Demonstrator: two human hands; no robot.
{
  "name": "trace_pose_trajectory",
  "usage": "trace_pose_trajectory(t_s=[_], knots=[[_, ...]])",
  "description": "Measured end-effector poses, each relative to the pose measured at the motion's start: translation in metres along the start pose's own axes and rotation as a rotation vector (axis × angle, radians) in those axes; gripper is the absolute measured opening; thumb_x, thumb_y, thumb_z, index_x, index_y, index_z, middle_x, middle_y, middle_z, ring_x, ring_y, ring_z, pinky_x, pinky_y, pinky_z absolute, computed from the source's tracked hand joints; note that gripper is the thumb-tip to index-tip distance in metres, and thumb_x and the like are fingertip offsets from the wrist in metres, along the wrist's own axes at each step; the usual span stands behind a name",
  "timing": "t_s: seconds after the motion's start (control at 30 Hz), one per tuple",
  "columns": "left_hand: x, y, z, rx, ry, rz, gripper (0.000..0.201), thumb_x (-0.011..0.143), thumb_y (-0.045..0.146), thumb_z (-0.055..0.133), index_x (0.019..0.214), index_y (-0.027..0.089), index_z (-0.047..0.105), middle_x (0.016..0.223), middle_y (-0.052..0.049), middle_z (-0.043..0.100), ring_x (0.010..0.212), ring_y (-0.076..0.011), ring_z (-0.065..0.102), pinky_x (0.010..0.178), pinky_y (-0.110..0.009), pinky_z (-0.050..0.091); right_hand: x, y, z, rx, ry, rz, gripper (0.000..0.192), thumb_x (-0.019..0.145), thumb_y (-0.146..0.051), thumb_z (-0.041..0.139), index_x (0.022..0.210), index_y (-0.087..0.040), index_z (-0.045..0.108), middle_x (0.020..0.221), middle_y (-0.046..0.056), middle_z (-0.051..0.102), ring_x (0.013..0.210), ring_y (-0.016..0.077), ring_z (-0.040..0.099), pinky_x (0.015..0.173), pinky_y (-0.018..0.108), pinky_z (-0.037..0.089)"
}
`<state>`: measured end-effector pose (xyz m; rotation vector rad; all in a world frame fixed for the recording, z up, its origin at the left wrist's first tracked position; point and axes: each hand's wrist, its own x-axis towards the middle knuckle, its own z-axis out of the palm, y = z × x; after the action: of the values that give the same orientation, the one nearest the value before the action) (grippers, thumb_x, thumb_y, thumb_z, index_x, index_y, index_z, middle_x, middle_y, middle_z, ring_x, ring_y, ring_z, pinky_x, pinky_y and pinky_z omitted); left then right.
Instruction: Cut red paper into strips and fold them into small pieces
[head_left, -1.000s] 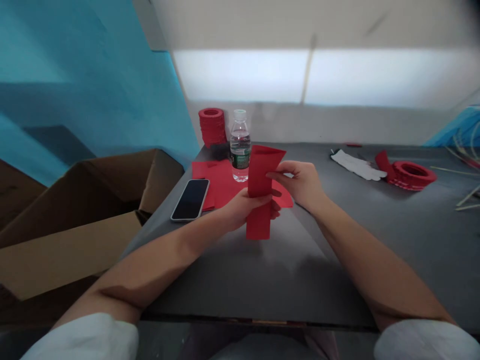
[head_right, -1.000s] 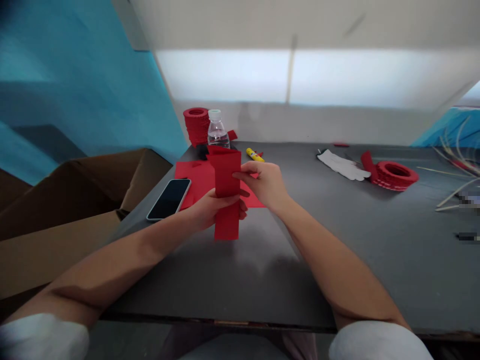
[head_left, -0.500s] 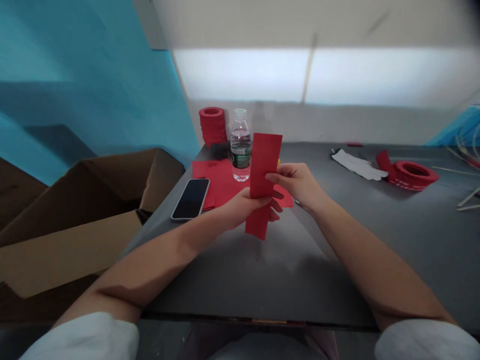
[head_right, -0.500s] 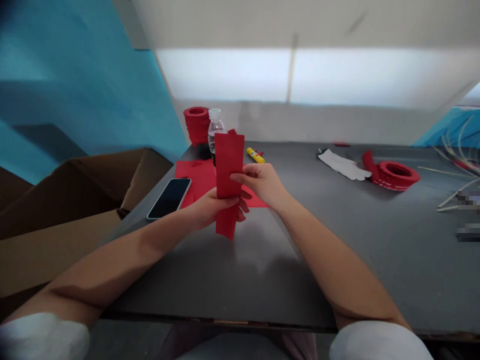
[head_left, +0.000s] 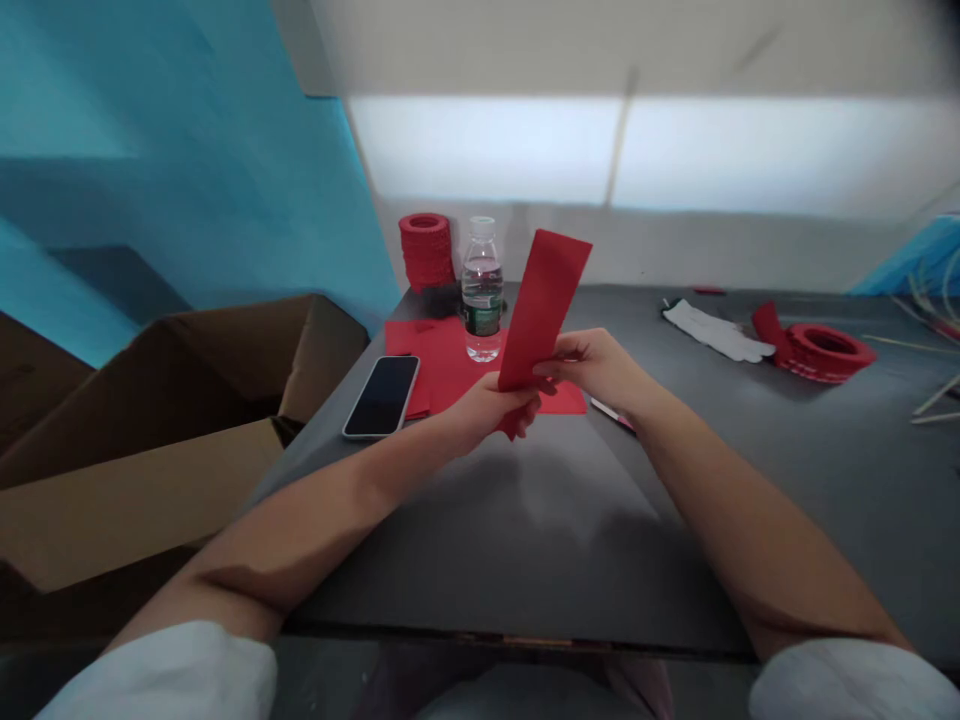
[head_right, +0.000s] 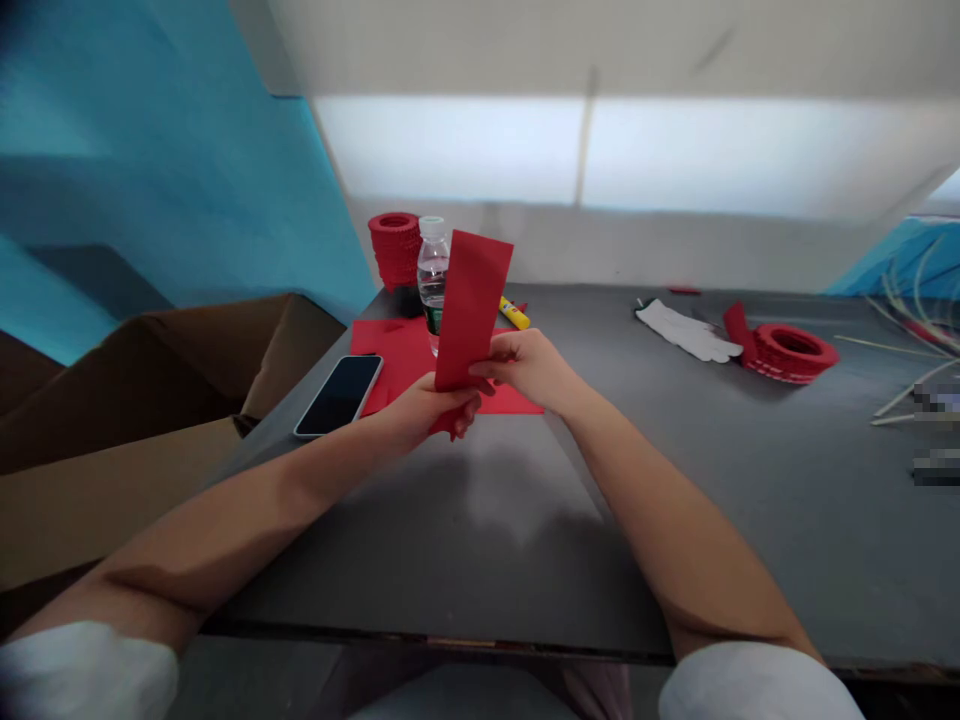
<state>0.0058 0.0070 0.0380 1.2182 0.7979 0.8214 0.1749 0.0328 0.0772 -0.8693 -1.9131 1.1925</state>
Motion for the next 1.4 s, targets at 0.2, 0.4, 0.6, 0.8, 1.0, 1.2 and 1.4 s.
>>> trace_pose_trajectory(t_s=[0.2,0.4,0.6,0.8,1.0,1.2,1.4], knots=[[0.002,0.003,0.001,0.203,0.071,0.075,0.026,0.093,0.028,0.037,0.077,0.015,0.052,0.047,0.007,0.035,0.037,-0.0054,0.030,0.039,-0.019,0.024,0.005,0.009,0.006,0.041,0.137,-0.038,0.011,0.069,-0.028,0.070,0.071,-0.018,0.070,0.063,0.000,0.062,0.059,0.0139,0.055,0.060,0.031,0.045],[0.005,0.008,-0.008,0.457,0.073,0.046,0.027,0.090,0.030,0.041,0.070,0.014,0.053,0.046,0.007,0.034,0.039,-0.0058,0.029,0.043,-0.020,0.022,0.001,0.001,-0.023,0.042,0.416,0.000,0.015,0.061,-0.030,0.077,0.066,-0.018,0.069,0.064,0.002,0.065,0.057,0.0121,0.057,0.056,0.027,0.047],[0.006,0.011,-0.018,0.551,0.074,0.069,0.035,0.086,0.043,0.044,0.064,0.016,0.046,0.051,0.005,0.039,0.044,-0.0068,0.031,0.044,-0.021,0.022,-0.005,-0.009,-0.049,0.095,0.547,-0.051,0.012,0.060,-0.025,0.078,0.064,-0.019,0.069,0.065,0.003,0.066,0.061,0.0134,0.061,0.056,0.026,0.051],[0.007,0.011,-0.020,0.512,0.070,0.011,0.031,0.086,0.038,0.046,0.066,0.016,0.048,0.047,0.006,0.036,0.038,-0.0051,0.028,0.040,-0.019,0.021,-0.004,-0.006,-0.050,0.137,0.615,-0.075,0.012,0.064,-0.025,0.075,0.072,-0.018,0.069,0.067,0.002,0.065,0.059,0.0113,0.060,0.055,0.025,0.052],[0.007,0.006,-0.018,0.338,-0.062,-0.114,0.027,0.090,0.037,0.043,0.086,0.014,0.056,0.055,0.001,0.053,0.042,-0.0101,0.049,0.040,-0.020,0.034,-0.003,0.001,-0.044,0.087,0.394,0.032,0.016,0.064,-0.030,0.076,0.071,-0.017,0.069,0.071,0.003,0.068,0.060,0.0110,0.062,0.057,0.023,0.053],[0.002,0.008,-0.011,0.057,-0.073,-0.122,0.029,0.083,0.027,0.057,0.109,0.015,0.054,0.076,-0.004,0.063,0.061,-0.0149,0.063,0.057,-0.027,0.050,0.004,0.005,-0.025,0.079,0.481,-0.003,0.019,0.063,-0.031,0.076,0.063,-0.016,0.065,0.059,0.001,0.064,0.055,0.0104,0.060,0.057,0.023,0.052],[0.005,0.005,-0.012,0.101,0.013,-0.005,0.022,0.089,0.035,0.049,0.087,0.014,0.056,0.057,0.004,0.048,0.041,-0.0077,0.048,0.042,-0.020,0.041,0.003,0.006,-0.015,0.120,0.229,0.129,0.021,0.065,-0.033,0.074,0.075,-0.016,0.069,0.069,0.004,0.068,0.063,0.0127,0.063,0.064,0.026,0.053]])
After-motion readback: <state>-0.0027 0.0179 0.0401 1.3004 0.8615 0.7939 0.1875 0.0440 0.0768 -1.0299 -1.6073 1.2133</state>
